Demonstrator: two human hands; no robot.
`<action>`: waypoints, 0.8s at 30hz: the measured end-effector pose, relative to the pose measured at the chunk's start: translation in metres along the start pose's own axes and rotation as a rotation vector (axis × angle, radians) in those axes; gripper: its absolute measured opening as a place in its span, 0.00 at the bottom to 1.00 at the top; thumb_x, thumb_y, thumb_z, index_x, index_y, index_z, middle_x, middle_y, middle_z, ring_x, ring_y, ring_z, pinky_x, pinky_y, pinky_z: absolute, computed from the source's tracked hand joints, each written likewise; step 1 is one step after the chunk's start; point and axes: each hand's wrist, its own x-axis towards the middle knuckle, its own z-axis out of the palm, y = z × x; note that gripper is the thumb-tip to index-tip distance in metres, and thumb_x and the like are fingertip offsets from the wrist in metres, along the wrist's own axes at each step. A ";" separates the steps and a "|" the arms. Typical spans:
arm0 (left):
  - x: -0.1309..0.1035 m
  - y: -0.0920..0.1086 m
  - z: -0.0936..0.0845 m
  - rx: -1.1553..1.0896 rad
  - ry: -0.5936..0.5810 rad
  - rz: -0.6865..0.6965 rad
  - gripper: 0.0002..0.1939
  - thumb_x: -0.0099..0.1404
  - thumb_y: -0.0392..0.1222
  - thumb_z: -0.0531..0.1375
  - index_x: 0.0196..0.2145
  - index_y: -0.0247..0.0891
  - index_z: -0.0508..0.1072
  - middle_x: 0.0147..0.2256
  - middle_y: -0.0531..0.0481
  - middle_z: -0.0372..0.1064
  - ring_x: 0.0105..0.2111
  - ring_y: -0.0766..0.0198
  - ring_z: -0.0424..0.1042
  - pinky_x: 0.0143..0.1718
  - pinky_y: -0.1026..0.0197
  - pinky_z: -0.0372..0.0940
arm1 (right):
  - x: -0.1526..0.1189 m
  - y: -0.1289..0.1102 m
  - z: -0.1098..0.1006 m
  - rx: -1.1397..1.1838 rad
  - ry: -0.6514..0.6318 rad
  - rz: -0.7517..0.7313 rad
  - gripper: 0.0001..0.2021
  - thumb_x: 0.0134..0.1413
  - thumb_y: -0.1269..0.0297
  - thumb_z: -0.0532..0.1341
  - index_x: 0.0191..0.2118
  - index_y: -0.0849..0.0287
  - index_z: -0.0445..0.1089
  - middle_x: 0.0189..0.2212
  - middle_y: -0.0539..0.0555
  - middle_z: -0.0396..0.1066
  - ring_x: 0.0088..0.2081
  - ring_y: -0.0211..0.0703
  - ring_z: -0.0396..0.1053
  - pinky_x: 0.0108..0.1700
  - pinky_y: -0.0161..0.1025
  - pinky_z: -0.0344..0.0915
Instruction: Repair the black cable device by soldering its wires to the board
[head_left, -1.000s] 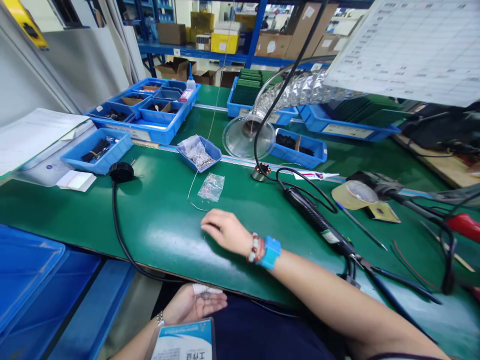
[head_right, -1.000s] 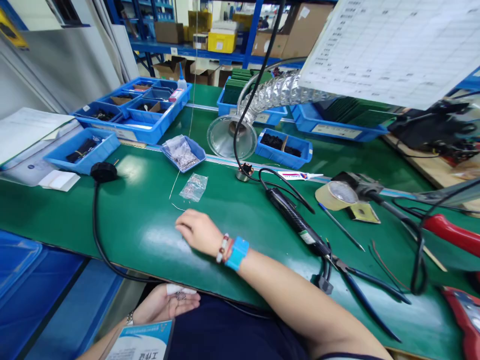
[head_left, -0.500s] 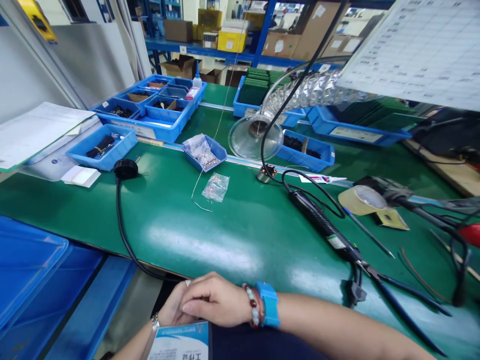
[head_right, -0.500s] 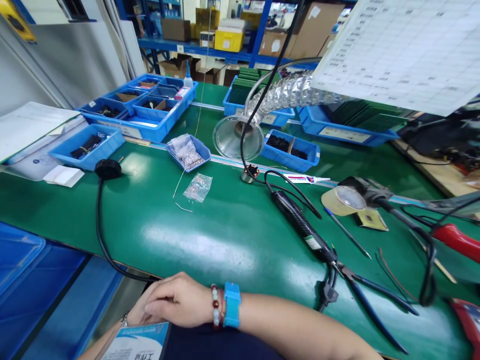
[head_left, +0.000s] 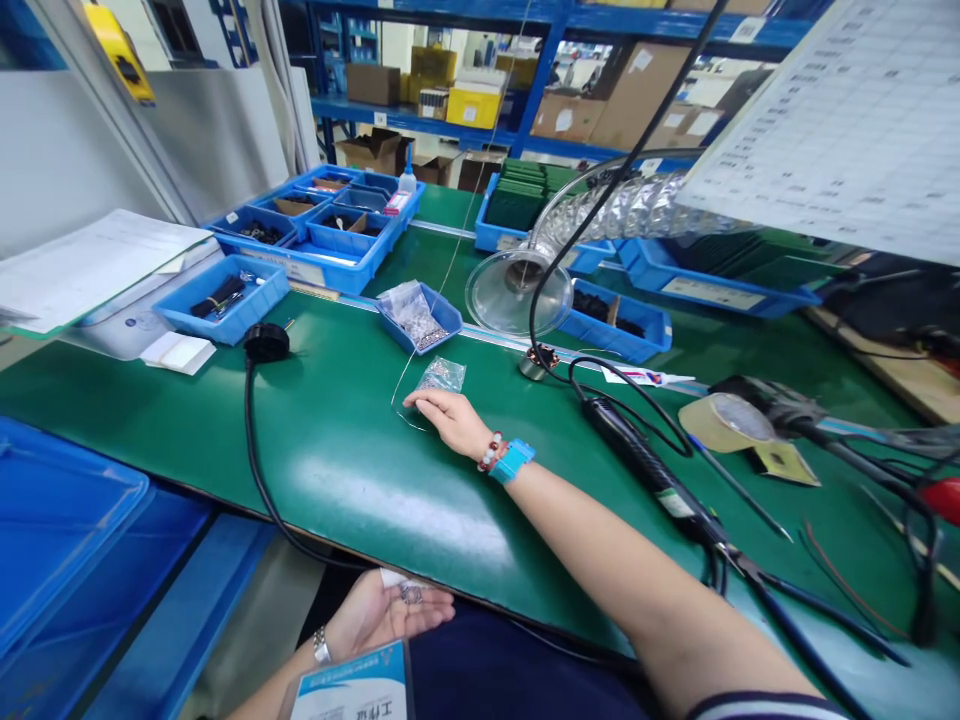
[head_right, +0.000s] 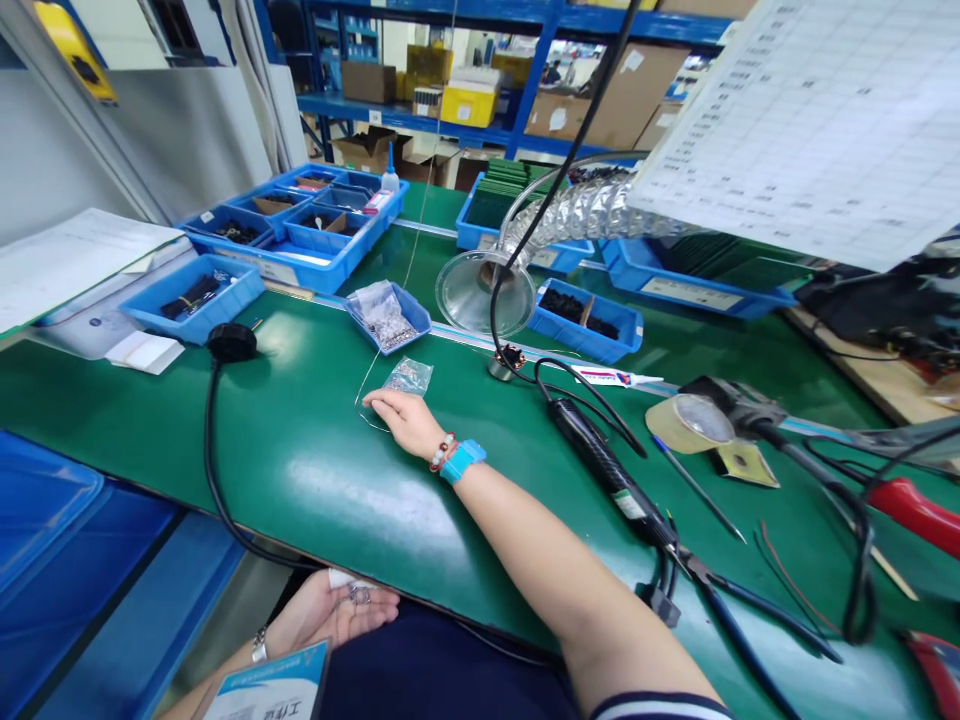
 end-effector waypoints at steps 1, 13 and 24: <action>0.001 0.000 -0.001 0.001 -0.001 -0.003 0.18 0.63 0.36 0.50 0.30 0.24 0.77 0.35 0.36 0.75 0.40 0.55 0.74 0.42 0.65 0.66 | 0.001 0.000 0.002 0.014 -0.012 0.007 0.13 0.61 0.65 0.49 0.40 0.60 0.70 0.37 0.55 0.73 0.40 0.38 0.69 0.46 0.38 0.63; 0.006 -0.001 -0.004 -0.033 -0.056 -0.016 0.17 0.61 0.34 0.50 0.32 0.19 0.77 0.35 0.33 0.74 0.36 0.56 0.75 0.40 0.64 0.66 | -0.037 0.000 -0.011 0.224 -0.123 0.173 0.18 0.61 0.55 0.48 0.38 0.63 0.69 0.33 0.56 0.73 0.37 0.38 0.69 0.44 0.37 0.65; 0.017 -0.013 -0.003 -0.107 -0.230 0.048 0.11 0.59 0.34 0.54 0.34 0.25 0.75 0.33 0.39 0.74 0.38 0.56 0.74 0.46 0.58 0.63 | -0.123 -0.079 0.021 0.342 -0.292 0.163 0.17 0.60 0.58 0.50 0.32 0.63 0.72 0.29 0.55 0.73 0.32 0.37 0.70 0.38 0.33 0.65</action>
